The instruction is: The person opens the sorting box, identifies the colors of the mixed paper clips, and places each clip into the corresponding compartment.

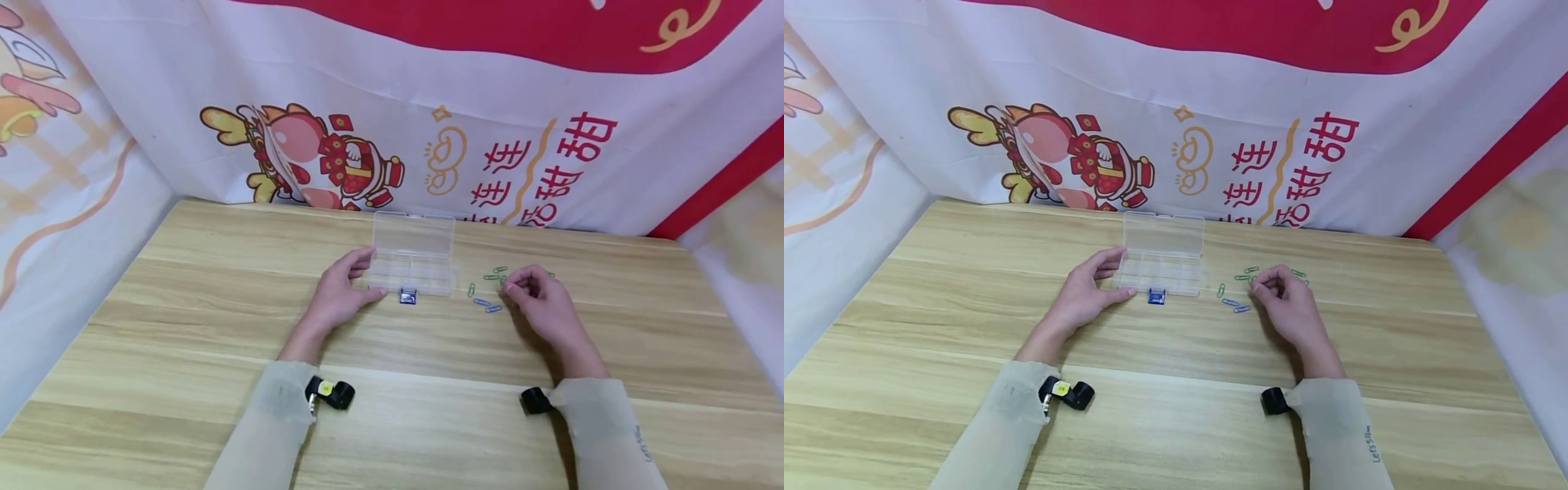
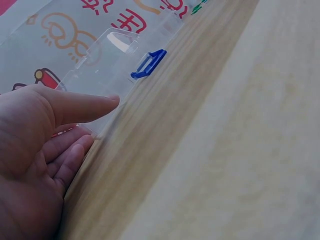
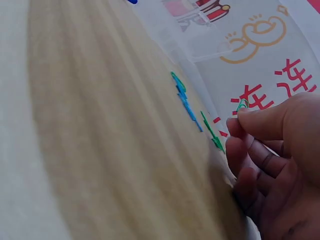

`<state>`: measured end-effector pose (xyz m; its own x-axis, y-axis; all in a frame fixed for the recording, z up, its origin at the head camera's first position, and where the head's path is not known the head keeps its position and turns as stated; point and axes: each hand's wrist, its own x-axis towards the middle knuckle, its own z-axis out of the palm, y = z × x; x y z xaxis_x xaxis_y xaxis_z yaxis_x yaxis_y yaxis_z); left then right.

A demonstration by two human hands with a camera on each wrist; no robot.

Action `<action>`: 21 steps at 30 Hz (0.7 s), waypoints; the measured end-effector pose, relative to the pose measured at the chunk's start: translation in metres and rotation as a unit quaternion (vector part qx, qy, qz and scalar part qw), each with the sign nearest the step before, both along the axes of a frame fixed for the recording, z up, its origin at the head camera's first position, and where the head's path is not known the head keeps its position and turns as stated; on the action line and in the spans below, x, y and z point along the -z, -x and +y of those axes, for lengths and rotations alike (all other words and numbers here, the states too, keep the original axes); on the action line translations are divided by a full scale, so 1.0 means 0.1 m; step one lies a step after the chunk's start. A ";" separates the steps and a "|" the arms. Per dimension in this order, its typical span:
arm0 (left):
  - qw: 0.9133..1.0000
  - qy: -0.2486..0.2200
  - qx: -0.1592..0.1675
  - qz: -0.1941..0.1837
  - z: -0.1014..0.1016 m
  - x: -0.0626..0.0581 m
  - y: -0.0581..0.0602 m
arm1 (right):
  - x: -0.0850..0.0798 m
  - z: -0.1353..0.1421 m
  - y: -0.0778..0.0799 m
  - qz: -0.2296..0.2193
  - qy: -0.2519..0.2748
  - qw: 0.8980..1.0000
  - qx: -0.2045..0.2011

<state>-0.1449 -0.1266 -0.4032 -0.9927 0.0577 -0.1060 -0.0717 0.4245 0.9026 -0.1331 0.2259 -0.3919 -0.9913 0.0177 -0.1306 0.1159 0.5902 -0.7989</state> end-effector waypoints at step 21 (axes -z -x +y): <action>1.000 0.001 0.002 0.001 -0.01 -0.01 -0.01 | -0.24 -0.32 -0.03 -0.001 0.052 0.999 -0.012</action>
